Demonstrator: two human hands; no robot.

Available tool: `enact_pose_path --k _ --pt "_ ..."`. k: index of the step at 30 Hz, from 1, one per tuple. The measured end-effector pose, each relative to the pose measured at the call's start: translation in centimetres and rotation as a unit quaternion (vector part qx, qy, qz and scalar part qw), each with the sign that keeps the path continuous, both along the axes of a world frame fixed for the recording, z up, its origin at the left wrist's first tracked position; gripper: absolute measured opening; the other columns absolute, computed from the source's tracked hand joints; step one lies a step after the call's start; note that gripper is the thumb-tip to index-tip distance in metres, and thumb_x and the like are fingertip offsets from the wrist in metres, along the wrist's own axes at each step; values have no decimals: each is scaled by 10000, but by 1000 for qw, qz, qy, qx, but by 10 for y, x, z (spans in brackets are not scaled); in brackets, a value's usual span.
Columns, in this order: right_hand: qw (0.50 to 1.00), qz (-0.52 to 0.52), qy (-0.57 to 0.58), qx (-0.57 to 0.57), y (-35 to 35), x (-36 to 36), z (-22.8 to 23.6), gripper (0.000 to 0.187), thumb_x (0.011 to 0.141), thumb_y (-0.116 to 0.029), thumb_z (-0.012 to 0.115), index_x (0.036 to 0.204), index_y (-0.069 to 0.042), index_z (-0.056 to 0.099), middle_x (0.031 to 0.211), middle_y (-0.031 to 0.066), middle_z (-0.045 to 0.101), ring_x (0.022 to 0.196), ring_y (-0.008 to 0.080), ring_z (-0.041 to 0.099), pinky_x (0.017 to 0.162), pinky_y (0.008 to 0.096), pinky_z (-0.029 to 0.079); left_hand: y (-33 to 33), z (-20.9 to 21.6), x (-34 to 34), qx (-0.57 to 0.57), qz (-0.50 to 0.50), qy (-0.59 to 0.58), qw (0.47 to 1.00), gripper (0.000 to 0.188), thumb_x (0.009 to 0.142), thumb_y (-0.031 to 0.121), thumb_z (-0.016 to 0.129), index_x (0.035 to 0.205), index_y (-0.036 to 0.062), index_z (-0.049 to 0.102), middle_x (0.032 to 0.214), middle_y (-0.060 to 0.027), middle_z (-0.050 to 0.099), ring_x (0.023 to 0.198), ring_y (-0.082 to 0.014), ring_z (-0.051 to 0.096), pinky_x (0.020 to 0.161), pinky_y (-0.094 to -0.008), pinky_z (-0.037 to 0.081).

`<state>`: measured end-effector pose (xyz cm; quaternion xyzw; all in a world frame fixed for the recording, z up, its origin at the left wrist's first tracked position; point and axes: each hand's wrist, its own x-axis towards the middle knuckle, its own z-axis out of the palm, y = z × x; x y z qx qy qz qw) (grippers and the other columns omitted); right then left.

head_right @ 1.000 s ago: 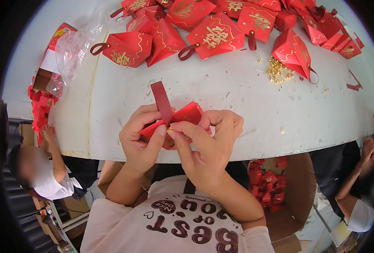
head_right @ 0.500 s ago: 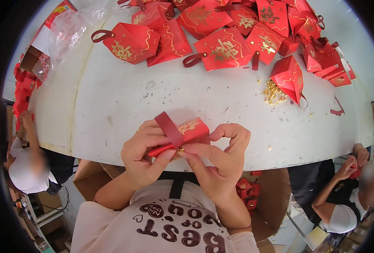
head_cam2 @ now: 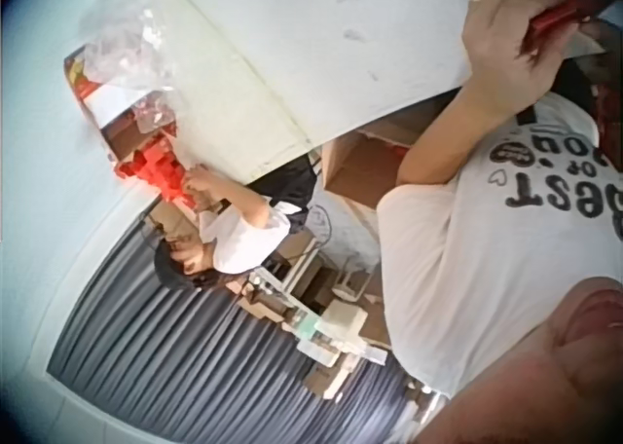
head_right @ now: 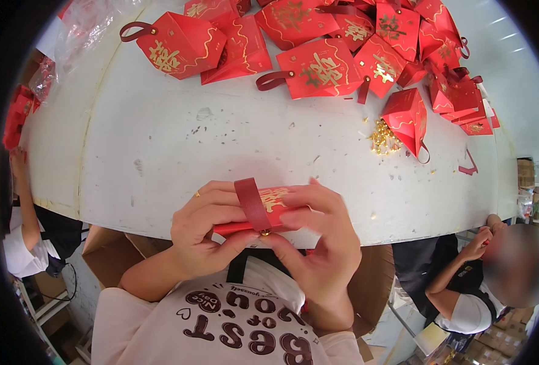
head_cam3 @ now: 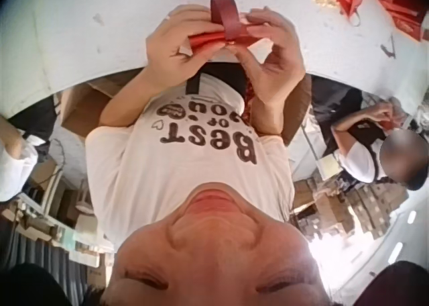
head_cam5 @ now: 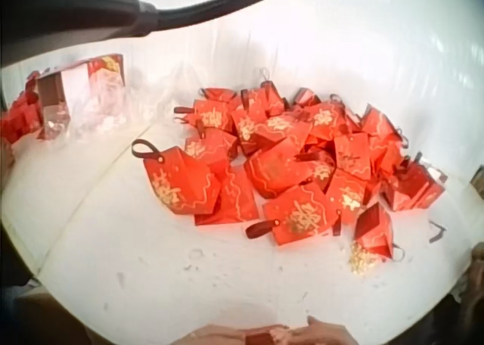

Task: The person assembles red envelopes by hand at a table. They pick up a flat red envelope, fold it into a pouch shape, and attach a small gold bead to the top loop. The finished envelopes are placed into a cardboard box.

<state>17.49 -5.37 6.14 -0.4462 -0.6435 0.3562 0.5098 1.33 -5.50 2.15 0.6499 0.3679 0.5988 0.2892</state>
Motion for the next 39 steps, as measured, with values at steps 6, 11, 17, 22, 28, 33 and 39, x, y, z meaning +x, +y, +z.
enact_pose_path --k 6,11,17,22,28,33,39 --pt "965 -41 -208 152 -16 10 -4 222 578 -48 816 751 -119 695 1007 98 586 969 302 503 880 469 432 -4 -5 3 21 1 -5 1000 253 634 4 760 864 28 657 878 -104 637 855 -269 612 716 -338 518" --pt "986 -55 -114 106 -24 9 -24 171 696 -33 746 780 -26 597 1164 182 442 1063 295 461 906 426 417 -10 -9 13 33 25 -12 999 269 641 26 738 897 32 656 925 -96 634 879 -262 609 729 -343 524" --pt "997 -61 -10 40 -29 4 -26 162 725 -64 739 776 -15 593 1239 193 410 1085 271 462 914 382 408 -12 -11 16 53 18 -43 997 285 677 70 774 926 23 642 883 -89 618 841 -287 617 698 -363 527" --pt "998 -23 29 -54 -27 8 -14 155 707 -95 760 754 -50 619 1293 184 397 1120 259 434 913 369 385 -13 -13 15 55 22 -51 997 285 672 70 771 923 20 646 878 -83 617 851 -287 618 690 -354 525" --pt "982 -75 -108 137 -23 8 -31 91 719 -81 741 755 -101 660 1243 134 395 1161 281 385 914 379 380 -13 -12 17 47 32 -62 996 274 654 69 780 889 19 648 874 -83 618 839 -274 626 686 -342 524" --pt "983 -31 -87 159 -16 17 -34 56 755 -125 730 750 -111 676 1202 103 403 1141 304 405 882 394 416 -13 -13 16 48 23 -59 997 256 656 63 779 869 20 644 886 -85 626 856 -273 634 686 -330 527" --pt "995 -32 -16 96 -19 11 -36 179 788 -200 724 728 -87 599 1167 118 464 1063 319 491 853 413 447 -14 -15 17 52 29 -44 997 259 665 78 778 876 16 640 891 -89 628 851 -277 643 688 -326 529"
